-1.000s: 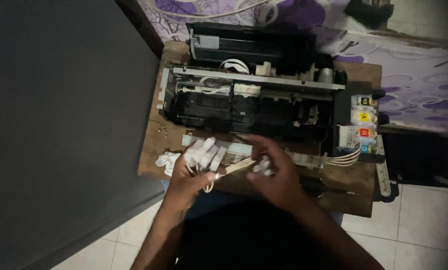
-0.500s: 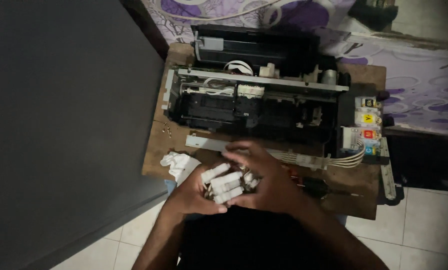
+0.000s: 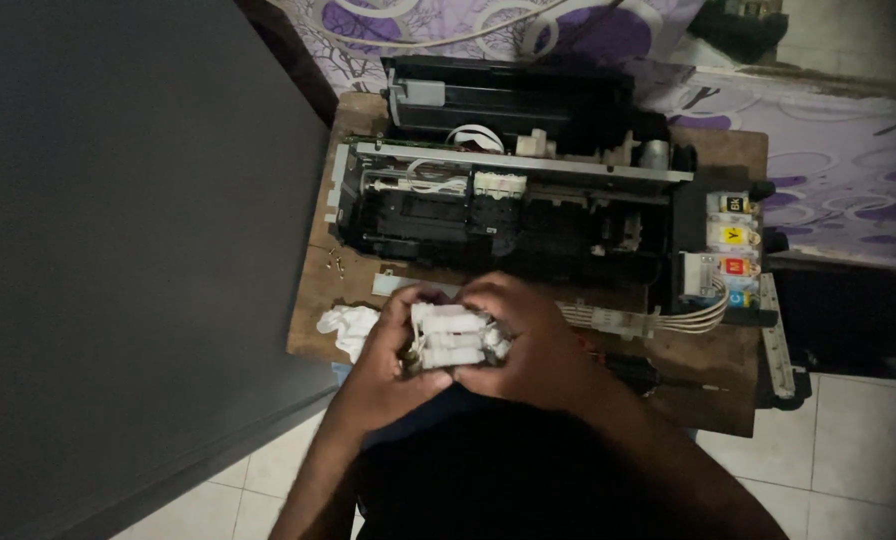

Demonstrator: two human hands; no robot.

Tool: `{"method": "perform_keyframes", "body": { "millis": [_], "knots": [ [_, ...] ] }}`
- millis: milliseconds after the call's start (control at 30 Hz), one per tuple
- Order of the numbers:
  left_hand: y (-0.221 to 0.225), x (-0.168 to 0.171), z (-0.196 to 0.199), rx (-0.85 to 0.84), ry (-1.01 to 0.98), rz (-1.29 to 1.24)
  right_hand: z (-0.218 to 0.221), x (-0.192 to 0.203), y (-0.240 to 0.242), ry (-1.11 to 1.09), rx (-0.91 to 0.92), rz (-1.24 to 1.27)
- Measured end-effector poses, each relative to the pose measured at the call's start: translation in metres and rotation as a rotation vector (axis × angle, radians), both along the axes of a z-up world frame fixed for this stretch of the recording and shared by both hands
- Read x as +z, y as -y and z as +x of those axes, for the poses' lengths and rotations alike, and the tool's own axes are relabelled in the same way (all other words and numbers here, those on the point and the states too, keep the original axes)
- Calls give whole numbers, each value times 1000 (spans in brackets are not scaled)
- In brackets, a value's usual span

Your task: Disassembling a printer to clean internal components using a screwdriver and a brush.

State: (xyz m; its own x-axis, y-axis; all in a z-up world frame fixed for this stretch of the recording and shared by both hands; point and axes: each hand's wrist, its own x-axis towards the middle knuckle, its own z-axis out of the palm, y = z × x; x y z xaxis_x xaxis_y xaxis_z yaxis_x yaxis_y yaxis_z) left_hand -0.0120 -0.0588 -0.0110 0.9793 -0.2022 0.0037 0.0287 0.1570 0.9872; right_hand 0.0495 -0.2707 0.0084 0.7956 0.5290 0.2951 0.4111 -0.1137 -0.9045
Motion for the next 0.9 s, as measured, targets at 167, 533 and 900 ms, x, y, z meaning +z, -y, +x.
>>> {"method": "perform_keyframes", "body": {
  "millis": [167,533,900],
  "knots": [
    [2,-12,-2,54,26,0,1,7,-10,15,-29,-73],
    [3,-3,7,367,-32,-670,9,-32,13,-629,-119,49],
    [-9,-53,13,192,117,-923,0,-32,29,-809,-266,208]
  ]
}}
